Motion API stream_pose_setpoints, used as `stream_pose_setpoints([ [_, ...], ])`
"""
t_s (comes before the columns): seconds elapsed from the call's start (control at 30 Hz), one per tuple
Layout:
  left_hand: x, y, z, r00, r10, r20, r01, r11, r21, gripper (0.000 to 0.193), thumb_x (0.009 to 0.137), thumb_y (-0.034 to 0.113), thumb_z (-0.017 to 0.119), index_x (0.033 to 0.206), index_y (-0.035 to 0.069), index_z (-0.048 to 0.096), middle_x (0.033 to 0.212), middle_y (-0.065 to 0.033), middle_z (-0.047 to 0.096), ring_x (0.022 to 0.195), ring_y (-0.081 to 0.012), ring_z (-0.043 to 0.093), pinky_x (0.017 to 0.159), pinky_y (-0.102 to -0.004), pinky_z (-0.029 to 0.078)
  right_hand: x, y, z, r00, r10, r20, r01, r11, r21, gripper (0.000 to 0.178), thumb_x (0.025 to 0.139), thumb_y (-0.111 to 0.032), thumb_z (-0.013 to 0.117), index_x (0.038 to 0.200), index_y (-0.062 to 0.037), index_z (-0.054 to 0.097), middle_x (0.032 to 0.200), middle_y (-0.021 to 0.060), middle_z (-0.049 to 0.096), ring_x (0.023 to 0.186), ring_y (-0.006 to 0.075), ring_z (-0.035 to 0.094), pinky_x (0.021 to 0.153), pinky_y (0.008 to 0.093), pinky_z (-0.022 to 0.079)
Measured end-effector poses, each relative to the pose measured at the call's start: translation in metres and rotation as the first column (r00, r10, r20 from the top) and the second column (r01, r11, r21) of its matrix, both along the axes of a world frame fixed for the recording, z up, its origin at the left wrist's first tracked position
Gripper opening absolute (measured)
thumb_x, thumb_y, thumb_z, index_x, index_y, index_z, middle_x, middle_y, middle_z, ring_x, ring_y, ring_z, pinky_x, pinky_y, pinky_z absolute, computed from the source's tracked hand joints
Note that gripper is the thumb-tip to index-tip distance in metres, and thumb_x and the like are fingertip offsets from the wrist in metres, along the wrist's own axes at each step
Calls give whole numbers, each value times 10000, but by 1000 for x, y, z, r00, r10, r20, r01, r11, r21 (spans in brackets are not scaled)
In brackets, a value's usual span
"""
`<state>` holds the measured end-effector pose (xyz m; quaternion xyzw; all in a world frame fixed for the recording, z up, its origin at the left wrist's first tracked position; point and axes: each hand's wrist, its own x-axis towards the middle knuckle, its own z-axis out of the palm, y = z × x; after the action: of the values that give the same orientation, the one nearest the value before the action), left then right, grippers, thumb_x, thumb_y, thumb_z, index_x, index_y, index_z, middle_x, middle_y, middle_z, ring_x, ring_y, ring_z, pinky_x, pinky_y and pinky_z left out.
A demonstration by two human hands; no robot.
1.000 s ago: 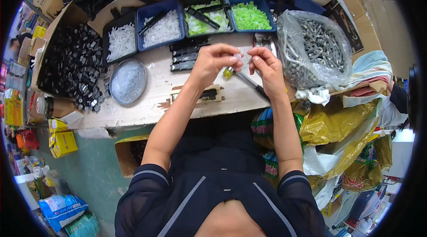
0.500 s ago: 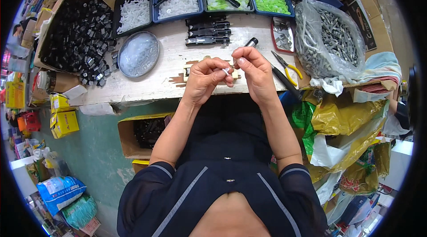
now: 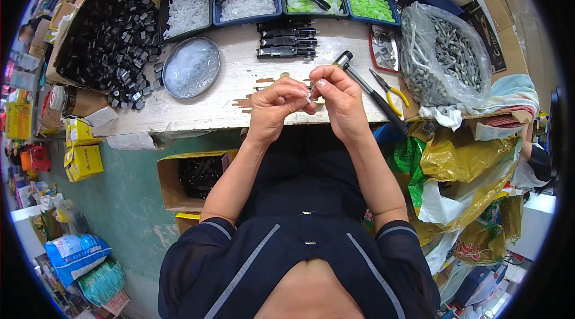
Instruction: Assemble small plastic parts on a factory workbench using a jig and a hammer.
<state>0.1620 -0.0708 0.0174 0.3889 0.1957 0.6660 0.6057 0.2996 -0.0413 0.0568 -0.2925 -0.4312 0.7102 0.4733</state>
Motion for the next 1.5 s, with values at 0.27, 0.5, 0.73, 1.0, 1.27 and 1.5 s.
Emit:
stream_pose_setpoints([
  [0.27,-6,-9,4,961,180,-211,-174,984,46,132,774,-74,584,893,-20,605,889,-97,582,756,-184,627,678,-277,554,-3,-7,-4,998,62,16,-61,997,-50,112,847,-78,519,934,-20,557,866,2,558,801,63,498,745,213,398],
  [0.5,-6,-12,4,841,353,-411,-304,935,181,160,776,-82,579,919,-15,607,838,-91,607,752,-161,628,664,-242,534,-6,-9,-6,990,52,129,-61,996,72,129,871,-89,493,961,-10,541,897,12,550,820,67,503,748,226,417],
  [0.73,-10,-12,-3,700,529,-480,-415,848,330,184,764,-79,597,927,4,616,843,-89,628,733,-139,614,639,-227,511,0,-6,-8,887,-189,421,-27,890,455,95,829,-76,553,904,-19,565,849,32,567,780,114,530,711,257,400],
  [1.0,-19,-6,-2,503,607,-615,-436,793,426,188,711,-10,661,890,33,626,831,-71,628,732,-208,560,654,-296,434,1,5,-9,647,-562,516,-287,448,847,97,705,-55,641,778,-64,577,756,22,587,712,172,533,683,308,318],
  [1.27,-38,-2,-26,181,537,-824,-377,812,446,132,664,111,690,786,84,649,911,3,597,973,-200,475,822,-333,289,-9,27,-30,504,-616,605,-550,312,775,51,730,-115,605,743,-94,560,708,16,517,723,185,501,675,342,314],
  [1.5,-32,2,-30,128,513,-849,-363,821,441,113,652,93,682,751,92,628,945,0,574,959,-199,465,816,-338,299,-16,40,-29,420,-531,736,-715,307,628,70,711,-106,607,766,-90,566,707,22,495,744,190,495,682,351,311],
])
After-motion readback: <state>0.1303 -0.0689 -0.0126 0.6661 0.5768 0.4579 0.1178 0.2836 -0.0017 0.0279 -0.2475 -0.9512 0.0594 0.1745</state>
